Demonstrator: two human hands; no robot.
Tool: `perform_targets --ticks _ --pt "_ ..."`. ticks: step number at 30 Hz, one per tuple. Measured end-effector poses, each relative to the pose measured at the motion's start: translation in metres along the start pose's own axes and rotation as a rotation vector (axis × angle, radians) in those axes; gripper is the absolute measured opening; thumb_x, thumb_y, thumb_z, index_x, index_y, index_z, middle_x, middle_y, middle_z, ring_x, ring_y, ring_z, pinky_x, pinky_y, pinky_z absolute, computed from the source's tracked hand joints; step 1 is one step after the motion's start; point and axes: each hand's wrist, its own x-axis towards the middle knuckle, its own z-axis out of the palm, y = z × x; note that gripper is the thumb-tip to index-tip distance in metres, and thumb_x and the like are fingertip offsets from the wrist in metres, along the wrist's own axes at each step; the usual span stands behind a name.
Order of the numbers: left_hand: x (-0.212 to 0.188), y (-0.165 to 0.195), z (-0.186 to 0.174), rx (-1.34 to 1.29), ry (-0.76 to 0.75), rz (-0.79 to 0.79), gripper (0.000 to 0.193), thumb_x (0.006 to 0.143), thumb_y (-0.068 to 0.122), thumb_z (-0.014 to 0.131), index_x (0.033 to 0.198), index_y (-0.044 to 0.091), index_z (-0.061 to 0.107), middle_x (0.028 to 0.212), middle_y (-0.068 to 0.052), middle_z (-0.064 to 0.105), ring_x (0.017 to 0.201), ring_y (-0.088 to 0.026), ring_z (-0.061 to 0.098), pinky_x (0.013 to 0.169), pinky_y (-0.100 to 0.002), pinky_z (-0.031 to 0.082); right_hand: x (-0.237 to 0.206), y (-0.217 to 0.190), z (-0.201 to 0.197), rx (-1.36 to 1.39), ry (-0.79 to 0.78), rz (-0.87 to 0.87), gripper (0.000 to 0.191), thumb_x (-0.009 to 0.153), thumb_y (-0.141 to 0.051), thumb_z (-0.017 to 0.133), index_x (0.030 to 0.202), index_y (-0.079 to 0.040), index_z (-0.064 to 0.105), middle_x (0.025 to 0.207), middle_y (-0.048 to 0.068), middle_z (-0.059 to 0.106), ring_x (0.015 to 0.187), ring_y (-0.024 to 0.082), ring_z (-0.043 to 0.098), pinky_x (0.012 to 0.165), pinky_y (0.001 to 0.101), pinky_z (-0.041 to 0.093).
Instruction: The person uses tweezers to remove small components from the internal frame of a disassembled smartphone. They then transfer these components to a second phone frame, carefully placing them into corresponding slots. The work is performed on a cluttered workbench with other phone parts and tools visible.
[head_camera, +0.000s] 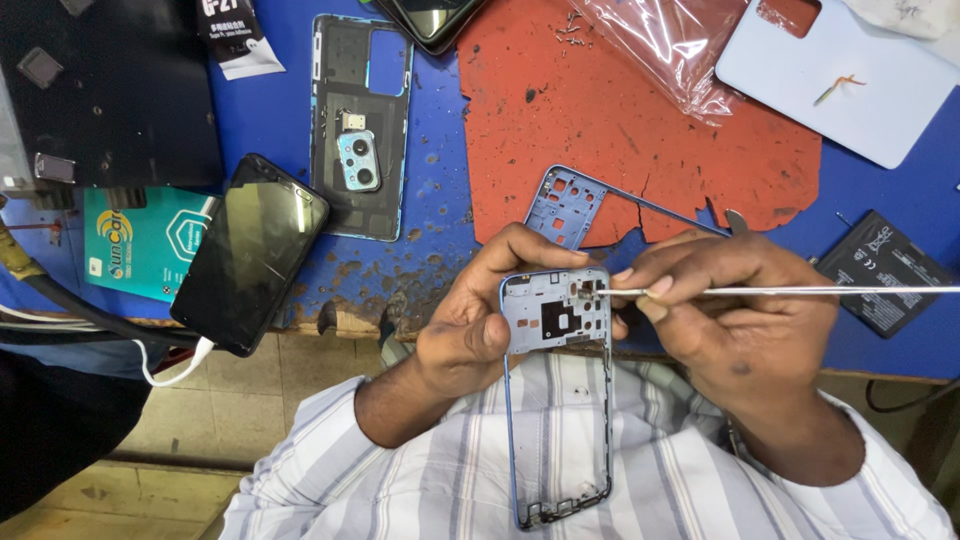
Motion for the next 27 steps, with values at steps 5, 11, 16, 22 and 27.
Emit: perform_targets --ticks 5,11,16,22,27 --pt "0.003 0.006 0.005 -0.042 -0.002 0.020 0.072 0.099 0.047 0.075 0.147 0.004 0.042 0.136 -0.030 0.058 0.124 -0.042 0.064 0.109 -0.055 0.056 -0.003 -0.009 -0.008 -0.008 0.044 -0.022 0.012 0.094 0.000 0.073 0.102 -0.003 0.064 0.098 0.016 0.075 0.093 0.022 0.077 0.080 0.0305 0.067" --pt "0.010 0.069 0.019 0.137 0.133 0.257 0.060 0.106 0.036 0.069 0.146 0.000 0.043 0.132 -0.030 0.057 0.116 -0.039 0.066 0.099 -0.049 0.059 0.020 -0.019 -0.048 -0.193 0.124 -0.166 0.011 0.100 0.002 0.068 0.105 -0.006 0.062 0.103 0.010 0.065 0.103 0.022 0.075 0.091 0.0322 0.066" --pt "0.030 0.109 0.020 0.889 0.509 0.251 0.050 0.105 0.011 0.063 0.149 0.003 0.042 0.142 -0.019 0.057 0.115 -0.028 0.064 0.092 -0.045 0.065 0.034 -0.023 -0.060 -0.476 0.078 -0.041 0.009 0.111 0.009 0.065 0.108 0.007 0.057 0.104 0.020 0.071 0.098 0.024 0.075 0.086 0.0295 0.065" --pt "0.062 0.107 0.016 1.826 0.561 0.293 0.048 0.104 0.005 0.077 0.141 0.006 0.045 0.127 -0.016 0.063 0.110 -0.039 0.067 0.085 -0.048 0.058 0.055 -0.020 -0.034 -0.403 0.130 0.132 0.011 0.102 0.008 0.067 0.107 0.003 0.058 0.095 0.012 0.070 0.078 0.010 0.068 0.070 0.0199 0.057" --pt "0.053 0.086 0.028 2.220 0.490 0.516 0.050 0.096 -0.002 0.072 0.142 0.001 0.052 0.142 -0.024 0.047 0.128 -0.043 0.052 0.105 -0.053 0.047 0.069 -0.023 -0.030 -0.502 0.090 0.176 0.010 0.096 0.006 0.066 0.103 0.002 0.059 0.098 0.010 0.071 0.075 0.006 0.065 0.065 0.0179 0.053"
